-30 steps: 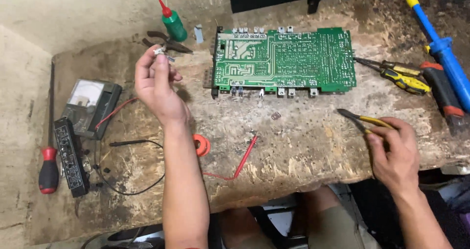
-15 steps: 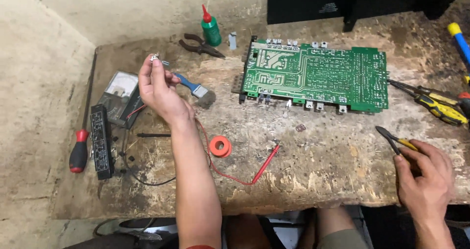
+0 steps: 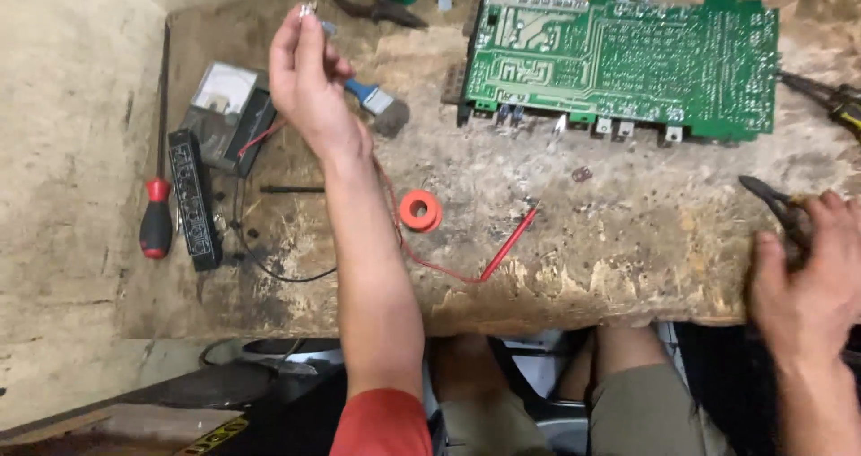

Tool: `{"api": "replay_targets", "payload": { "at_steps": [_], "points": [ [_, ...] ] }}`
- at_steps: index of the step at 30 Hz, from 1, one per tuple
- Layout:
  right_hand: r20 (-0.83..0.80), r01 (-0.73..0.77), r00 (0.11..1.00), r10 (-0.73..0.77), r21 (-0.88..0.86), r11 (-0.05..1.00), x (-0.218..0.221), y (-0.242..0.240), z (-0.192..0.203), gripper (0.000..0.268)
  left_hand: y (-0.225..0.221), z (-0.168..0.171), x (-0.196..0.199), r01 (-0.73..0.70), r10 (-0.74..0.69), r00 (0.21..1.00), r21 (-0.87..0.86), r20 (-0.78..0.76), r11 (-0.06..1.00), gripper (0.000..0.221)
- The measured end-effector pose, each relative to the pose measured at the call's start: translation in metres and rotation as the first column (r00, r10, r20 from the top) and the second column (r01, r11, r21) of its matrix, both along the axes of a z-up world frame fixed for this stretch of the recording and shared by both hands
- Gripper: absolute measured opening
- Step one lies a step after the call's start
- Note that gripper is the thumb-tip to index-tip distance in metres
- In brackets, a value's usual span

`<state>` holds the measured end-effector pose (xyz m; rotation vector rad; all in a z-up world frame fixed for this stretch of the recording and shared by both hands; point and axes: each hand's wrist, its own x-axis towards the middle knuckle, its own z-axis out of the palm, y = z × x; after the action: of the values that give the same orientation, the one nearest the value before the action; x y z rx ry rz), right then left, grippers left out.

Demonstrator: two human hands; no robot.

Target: A person is repairing a circuit board by applying liquid, using a probe, and a utility knife to manipulate small components.

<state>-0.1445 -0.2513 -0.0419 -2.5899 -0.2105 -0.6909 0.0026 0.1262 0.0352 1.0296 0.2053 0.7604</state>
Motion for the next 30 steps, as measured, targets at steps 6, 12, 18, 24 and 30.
{"api": "replay_targets", "payload": {
  "at_steps": [6, 12, 18, 24, 30],
  "points": [
    [-0.069, -0.450, 0.893, 0.445, -0.174, 0.876, -0.006, 0.106, -0.006, 0.032, 0.005, -0.023, 0.024, -0.069, 0.070, 0.994, -0.015, 0.081, 0.997, 0.015],
    [-0.301, -0.573, 0.806, 0.509, -0.183, 0.799, 0.000, 0.163, 0.007, 0.049, 0.000, -0.018, 0.016, -0.067, 0.076, 0.994, 0.116, -0.081, 0.991, 0.009],
    [-0.352, -0.426, 0.869, 0.349, -0.172, 0.888, 0.024, 0.118, 0.013, 0.065, 0.002, -0.026, 0.015, -0.009, 0.021, 0.994, 0.101, -0.109, 0.995, 0.005],
    [-0.083, 0.211, 0.968, -0.237, -0.245, 0.946, 0.010, 0.000, 0.002, 0.051, 0.017, -0.050, 0.029, -0.060, 0.053, 0.979, -0.029, -0.198, 0.998, 0.014],
    [-0.141, 0.332, 0.925, -0.353, -0.154, 0.931, -0.003, -0.037, 0.011, 0.028, 0.002, -0.041, 0.024, -0.029, 0.043, 0.990, 0.110, -0.133, 0.994, 0.009]
  ]
}}
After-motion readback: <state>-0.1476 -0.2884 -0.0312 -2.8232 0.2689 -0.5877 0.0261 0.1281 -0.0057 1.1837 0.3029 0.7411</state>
